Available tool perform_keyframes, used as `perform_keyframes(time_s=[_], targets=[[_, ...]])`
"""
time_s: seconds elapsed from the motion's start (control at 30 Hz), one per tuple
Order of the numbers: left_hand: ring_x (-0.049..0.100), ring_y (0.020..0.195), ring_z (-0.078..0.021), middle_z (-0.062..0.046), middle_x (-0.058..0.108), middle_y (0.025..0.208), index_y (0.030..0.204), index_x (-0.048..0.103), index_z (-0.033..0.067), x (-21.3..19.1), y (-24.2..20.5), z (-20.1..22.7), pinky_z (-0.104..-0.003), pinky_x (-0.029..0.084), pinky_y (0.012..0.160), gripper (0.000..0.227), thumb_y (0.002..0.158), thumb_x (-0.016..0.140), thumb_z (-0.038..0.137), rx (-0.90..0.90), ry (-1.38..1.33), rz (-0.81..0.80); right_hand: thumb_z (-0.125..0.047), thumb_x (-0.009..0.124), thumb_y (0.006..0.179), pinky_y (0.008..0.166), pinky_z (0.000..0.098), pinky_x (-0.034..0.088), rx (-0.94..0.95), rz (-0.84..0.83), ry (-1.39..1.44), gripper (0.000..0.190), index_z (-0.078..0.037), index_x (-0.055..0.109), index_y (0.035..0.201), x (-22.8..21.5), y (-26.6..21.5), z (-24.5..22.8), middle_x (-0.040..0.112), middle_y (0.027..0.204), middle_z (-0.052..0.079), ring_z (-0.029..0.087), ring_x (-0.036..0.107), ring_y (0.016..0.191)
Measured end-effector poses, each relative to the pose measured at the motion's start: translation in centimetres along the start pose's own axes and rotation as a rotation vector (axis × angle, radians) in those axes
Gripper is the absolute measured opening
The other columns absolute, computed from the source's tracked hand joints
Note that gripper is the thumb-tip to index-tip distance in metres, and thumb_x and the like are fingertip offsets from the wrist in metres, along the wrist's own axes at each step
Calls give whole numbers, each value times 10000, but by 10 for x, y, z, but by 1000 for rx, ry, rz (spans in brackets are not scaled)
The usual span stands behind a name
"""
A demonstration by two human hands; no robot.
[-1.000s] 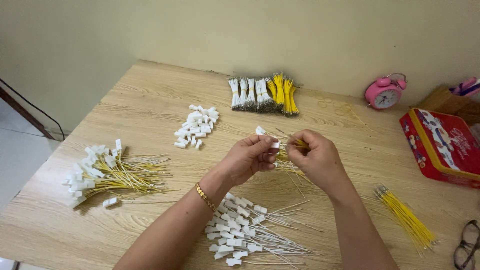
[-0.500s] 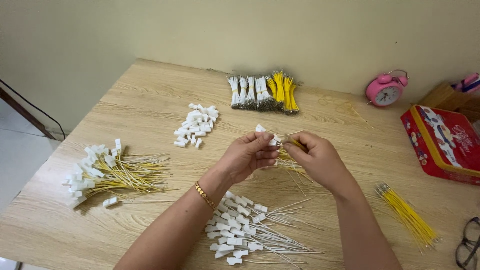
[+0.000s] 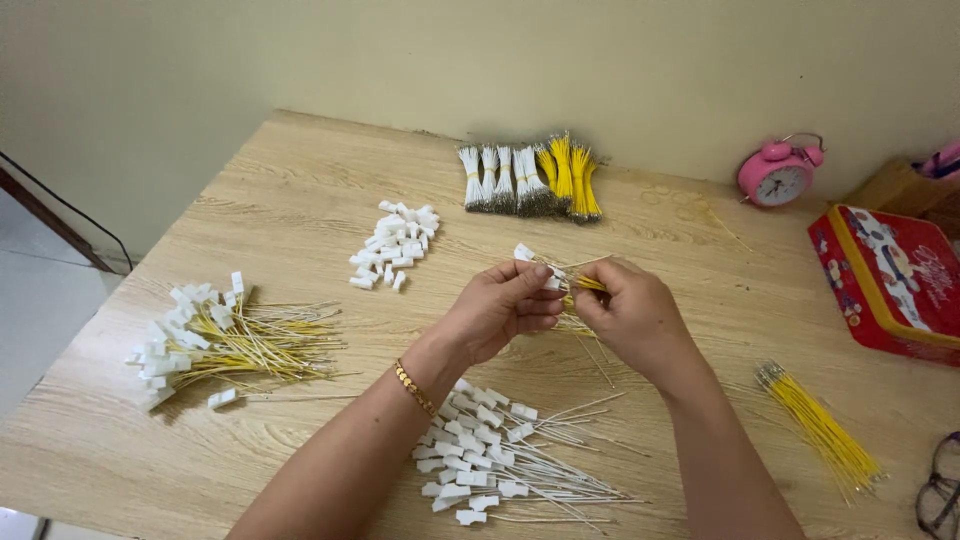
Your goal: Assembling small electrical wires into plastic connector housings by hand.
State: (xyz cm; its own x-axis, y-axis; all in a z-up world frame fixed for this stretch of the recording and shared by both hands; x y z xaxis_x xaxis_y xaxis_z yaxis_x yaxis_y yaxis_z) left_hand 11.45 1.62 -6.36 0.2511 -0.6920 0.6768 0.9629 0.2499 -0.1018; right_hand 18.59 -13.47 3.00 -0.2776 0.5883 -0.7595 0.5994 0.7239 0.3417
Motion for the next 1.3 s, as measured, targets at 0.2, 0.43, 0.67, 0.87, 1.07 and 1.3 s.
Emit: perform_keyframes(time_s=[0.2, 0.43, 0.67, 0.87, 1.07, 1.3], targets=[[784, 787, -236, -174, 775, 910, 1034, 638, 79, 1, -2, 3, -339, 672, 694, 254, 937, 762, 278, 2, 22, 6, -124, 718, 878, 650, 381, 515, 24, -31, 76, 123, -75, 763, 981, 1, 1, 1, 654, 765, 174, 285, 655, 700], [785, 788, -245, -172, 775, 907, 1040, 650, 76, -2, 1, 0, -357, 673, 705, 242, 946, 755, 273, 12, 37, 14, -174, 754, 872, 643, 384, 522, 60, -15, 63, 132, -119, 777, 991, 5, 2, 7, 665, 770, 146, 262, 672, 710], [780, 800, -261, -189, 758, 922, 1045, 613, 67, -4, 7, -4, -372, 671, 716, 275, 937, 763, 271, 28, 72, 32, -168, 712, 920, 680, 455, 524, -36, -45, -11, 118, -52, 706, 945, 6, 5, -1, 637, 776, 180, 369, 668, 751], [761, 757, -199, -151, 735, 915, 1062, 626, 41, -7, 5, 0, -282, 643, 636, 261, 932, 757, 224, 145, 284, 66, -124, 600, 1058, 703, 500, 499, 6, -33, 73, 179, 22, 671, 981, -9, -3, -3, 622, 798, 217, 393, 633, 753], [653, 623, -82, -21, 739, 916, 1040, 731, 56, 21, -22, 28, -214, 542, 560, 154, 896, 748, 111, 252, 944, 181, -151, 471, 1258, 776, 325, 494, -127, 319, 219, 212, 11, 607, 1264, -73, -10, 7, 620, 1017, 129, 194, 564, 857], [688, 1043, -179, -41, 722, 1209, 1209, 700, 161, 79, -69, 24, -306, 584, 935, 357, 888, 727, 313, -72, 1843, -381, -156, 436, 1249, 521, 231, 413, 22, 216, 395, 101, -58, 411, 1253, -70, -6, -13, 512, 902, 52, 111, 470, 659]])
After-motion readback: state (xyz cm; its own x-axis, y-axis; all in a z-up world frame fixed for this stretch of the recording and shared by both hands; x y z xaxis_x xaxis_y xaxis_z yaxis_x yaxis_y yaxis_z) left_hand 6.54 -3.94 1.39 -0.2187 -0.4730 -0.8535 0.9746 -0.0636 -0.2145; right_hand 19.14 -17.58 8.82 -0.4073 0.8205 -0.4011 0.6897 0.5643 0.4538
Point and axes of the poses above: each hand's wrist, its own y-axis towards the middle knuckle, its own x-axis out of the palm, z = x × y, the point moved 5 cm from there along y, towards the middle knuckle
